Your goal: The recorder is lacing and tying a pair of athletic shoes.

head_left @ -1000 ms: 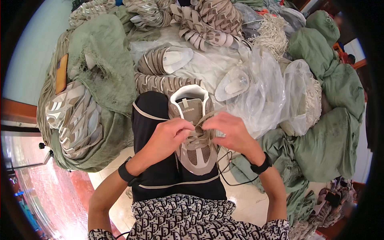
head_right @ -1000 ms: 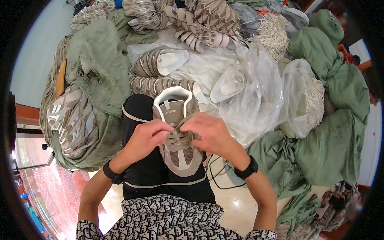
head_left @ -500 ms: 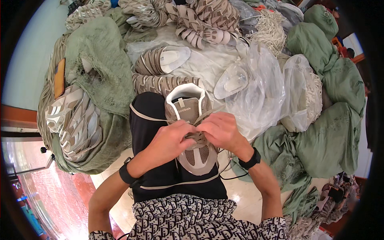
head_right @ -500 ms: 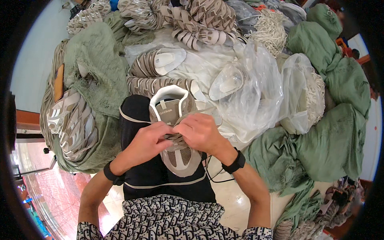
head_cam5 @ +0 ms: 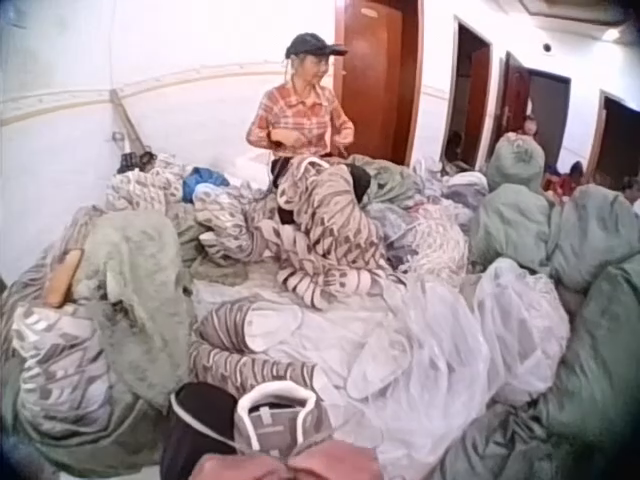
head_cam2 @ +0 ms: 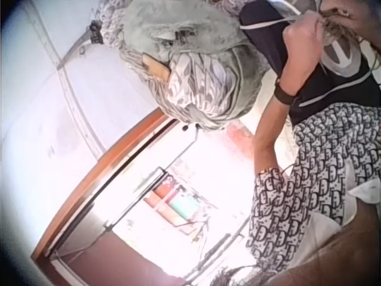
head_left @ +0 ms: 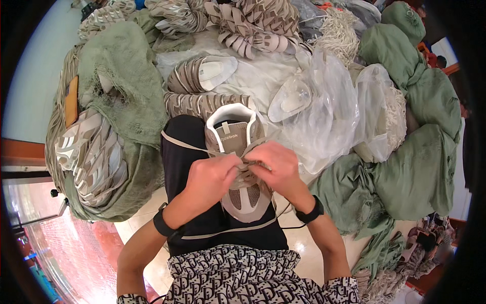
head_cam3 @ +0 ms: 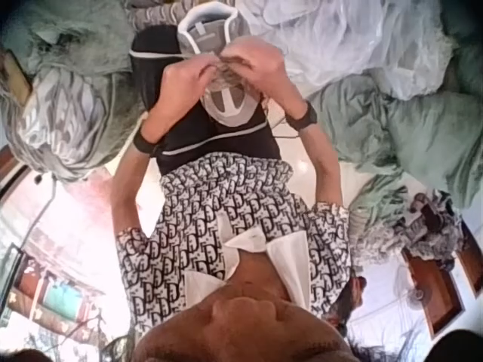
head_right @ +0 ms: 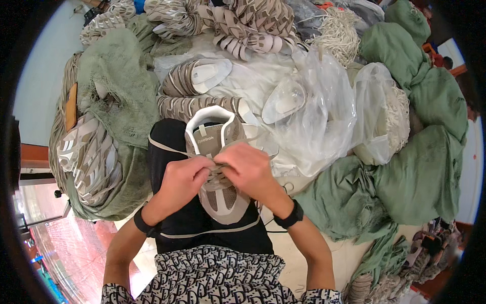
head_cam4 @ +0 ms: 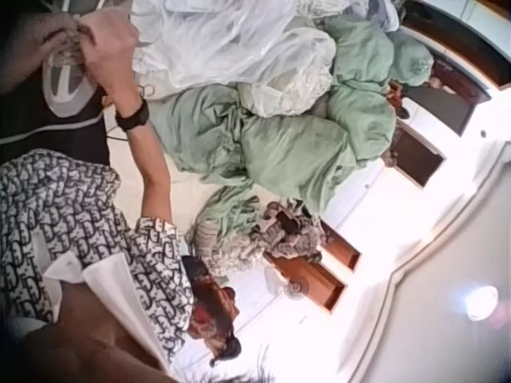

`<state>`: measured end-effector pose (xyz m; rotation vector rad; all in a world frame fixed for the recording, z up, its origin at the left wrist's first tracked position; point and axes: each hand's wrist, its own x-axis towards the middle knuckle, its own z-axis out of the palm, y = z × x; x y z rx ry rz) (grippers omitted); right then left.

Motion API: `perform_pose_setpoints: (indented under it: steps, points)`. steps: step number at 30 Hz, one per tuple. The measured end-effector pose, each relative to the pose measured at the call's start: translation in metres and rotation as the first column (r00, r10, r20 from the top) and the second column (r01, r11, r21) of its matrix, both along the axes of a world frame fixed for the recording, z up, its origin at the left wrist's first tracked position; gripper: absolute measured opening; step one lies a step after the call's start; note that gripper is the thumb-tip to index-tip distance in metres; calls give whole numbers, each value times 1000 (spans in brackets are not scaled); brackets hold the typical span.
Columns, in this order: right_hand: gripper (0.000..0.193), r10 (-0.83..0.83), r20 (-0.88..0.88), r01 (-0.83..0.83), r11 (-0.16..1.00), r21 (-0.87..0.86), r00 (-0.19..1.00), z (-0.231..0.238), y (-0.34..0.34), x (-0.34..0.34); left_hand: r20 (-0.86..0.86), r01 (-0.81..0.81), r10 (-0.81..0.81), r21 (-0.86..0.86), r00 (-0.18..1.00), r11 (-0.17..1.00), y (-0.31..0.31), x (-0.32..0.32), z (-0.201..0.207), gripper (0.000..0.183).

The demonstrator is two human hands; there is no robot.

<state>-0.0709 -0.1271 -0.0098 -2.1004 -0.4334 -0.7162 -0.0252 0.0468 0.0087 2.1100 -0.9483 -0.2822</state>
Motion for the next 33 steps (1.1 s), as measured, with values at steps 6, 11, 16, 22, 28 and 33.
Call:
perform_pose_setpoints:
  steps: [6, 11, 16, 22, 28, 33]
  points:
    - [26, -38, -168, 35, 999, -20, 985, -4, -10, 7, 698, 12, -96, 124, 709, 992, -15, -2, -11, 22]
    - [14, -196, -15, 185, 943, -277, 980, -11, -4, 12, 757, -59, -79, 153, 649, 986, -18, -1, -13, 25]
    - [15, 120, -415, -54, 984, 167, 902, 3, -15, 8, 682, 34, -126, 146, 721, 989, -10, 5, -11, 21]
    - [16, 372, -680, -375, 915, 151, 632, 15, -23, 34, 762, 106, -253, 238, 596, 965, -3, 1, 1, 19]
    - [12, 63, -228, -141, 929, -341, 972, 6, -19, 23, 492, 89, -108, 62, 864, 994, -5, 3, 8, 11]
    - [12, -121, 216, 179, 944, -277, 969, 5, -18, 7, -342, -142, 89, -131, 935, 981, -3, 21, 18, 13]
